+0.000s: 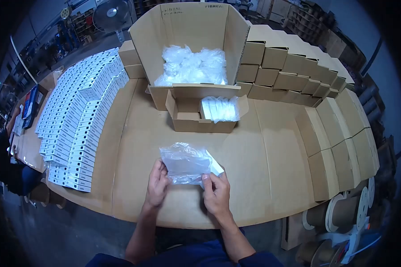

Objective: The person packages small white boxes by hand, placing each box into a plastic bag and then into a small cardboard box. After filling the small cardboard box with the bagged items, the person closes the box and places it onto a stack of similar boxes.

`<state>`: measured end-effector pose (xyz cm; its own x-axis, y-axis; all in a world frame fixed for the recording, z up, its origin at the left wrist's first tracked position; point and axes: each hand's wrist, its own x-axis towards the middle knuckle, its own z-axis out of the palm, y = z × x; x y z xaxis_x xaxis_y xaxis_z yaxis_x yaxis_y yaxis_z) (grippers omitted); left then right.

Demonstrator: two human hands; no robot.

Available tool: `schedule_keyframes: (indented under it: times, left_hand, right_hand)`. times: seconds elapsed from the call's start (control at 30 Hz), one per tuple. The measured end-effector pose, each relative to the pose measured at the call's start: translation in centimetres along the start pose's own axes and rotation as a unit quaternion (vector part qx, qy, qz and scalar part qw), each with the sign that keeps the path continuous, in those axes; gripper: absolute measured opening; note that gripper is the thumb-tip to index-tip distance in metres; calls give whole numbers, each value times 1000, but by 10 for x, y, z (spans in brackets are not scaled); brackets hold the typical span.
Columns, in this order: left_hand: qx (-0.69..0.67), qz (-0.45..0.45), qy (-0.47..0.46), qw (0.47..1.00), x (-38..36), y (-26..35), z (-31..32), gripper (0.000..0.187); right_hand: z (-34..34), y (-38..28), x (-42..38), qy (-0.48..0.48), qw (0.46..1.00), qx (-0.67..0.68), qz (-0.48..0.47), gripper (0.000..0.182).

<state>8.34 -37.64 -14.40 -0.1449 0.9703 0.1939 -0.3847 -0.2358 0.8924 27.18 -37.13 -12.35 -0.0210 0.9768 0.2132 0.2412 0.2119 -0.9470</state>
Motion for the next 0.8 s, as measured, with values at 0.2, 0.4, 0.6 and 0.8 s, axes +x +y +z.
schedule_keyframes:
  times: [0.2, 0.4, 0.6, 0.8]
  left_hand:
    - [160, -87, -36, 983, 3, 22, 9, 45]
    - [212, -75, -41, 974, -1, 28, 13, 30]
    - [277, -94, -84, 953, -7, 26, 17, 33]
    - [344, -62, -80, 934, -9, 28, 21, 47]
  right_hand:
    - [-7, -16, -3, -86, 995, -42, 7, 24]
    - [-37, -13, 20, 13, 998, 48, -37, 23]
    - [-50, -50, 47, -23, 979, 88, -181, 25]
    - [-38, -63, 58, -170, 963, 48, -205, 21]
